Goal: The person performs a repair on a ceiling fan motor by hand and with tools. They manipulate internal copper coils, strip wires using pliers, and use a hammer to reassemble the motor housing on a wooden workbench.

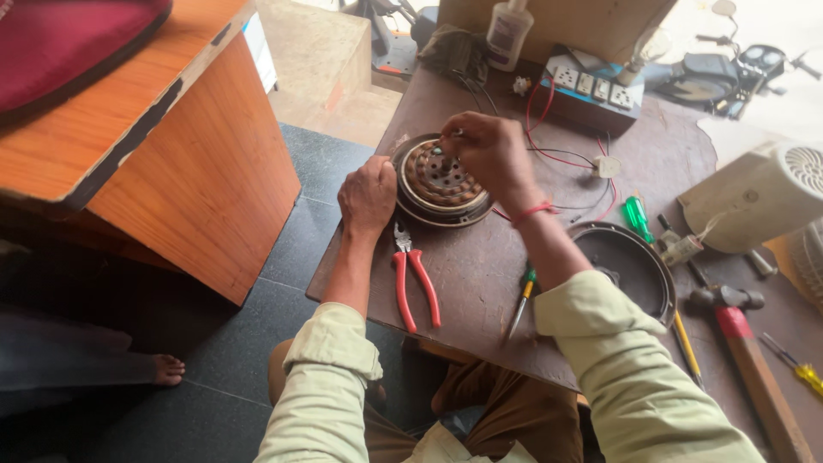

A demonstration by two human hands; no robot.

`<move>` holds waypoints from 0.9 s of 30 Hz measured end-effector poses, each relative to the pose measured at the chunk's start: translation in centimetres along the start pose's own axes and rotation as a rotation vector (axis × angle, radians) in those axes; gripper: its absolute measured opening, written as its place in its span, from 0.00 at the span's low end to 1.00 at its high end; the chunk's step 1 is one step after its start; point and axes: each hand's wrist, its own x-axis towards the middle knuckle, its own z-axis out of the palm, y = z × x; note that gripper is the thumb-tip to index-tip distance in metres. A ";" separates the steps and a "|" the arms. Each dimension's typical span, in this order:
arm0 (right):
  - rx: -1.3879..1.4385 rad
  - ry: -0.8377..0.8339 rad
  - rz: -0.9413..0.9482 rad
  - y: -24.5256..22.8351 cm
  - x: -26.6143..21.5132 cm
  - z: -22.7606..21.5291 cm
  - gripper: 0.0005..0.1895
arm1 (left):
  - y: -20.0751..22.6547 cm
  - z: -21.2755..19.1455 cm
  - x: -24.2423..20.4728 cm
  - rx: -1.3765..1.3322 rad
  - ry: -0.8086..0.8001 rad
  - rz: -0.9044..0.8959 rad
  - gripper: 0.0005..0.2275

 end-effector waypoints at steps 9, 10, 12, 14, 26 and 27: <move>-0.372 0.283 -0.080 -3.6 -2.6 -1.2 0.14 | -0.7 0.3 -0.1 0.015 0.124 0.136 0.16; -0.348 0.323 -0.099 -4.4 -3.7 -1.3 0.13 | -0.9 0.4 0.0 0.010 0.093 0.117 0.16; -0.287 0.104 0.004 -6.4 -6.5 -0.8 0.04 | -1.0 0.4 0.4 0.003 -0.006 0.014 0.17; -0.303 0.090 -0.165 -8.5 -10.2 0.7 0.09 | -1.1 0.4 0.8 -0.001 -0.157 -0.146 0.18; -0.446 -0.210 0.046 -9.5 -16.4 2.6 0.12 | -1.8 0.0 0.1 -0.014 0.088 0.290 0.14; -0.435 -0.239 0.082 -9.5 -16.8 1.9 0.13 | -1.8 0.0 0.1 0.010 0.090 0.295 0.14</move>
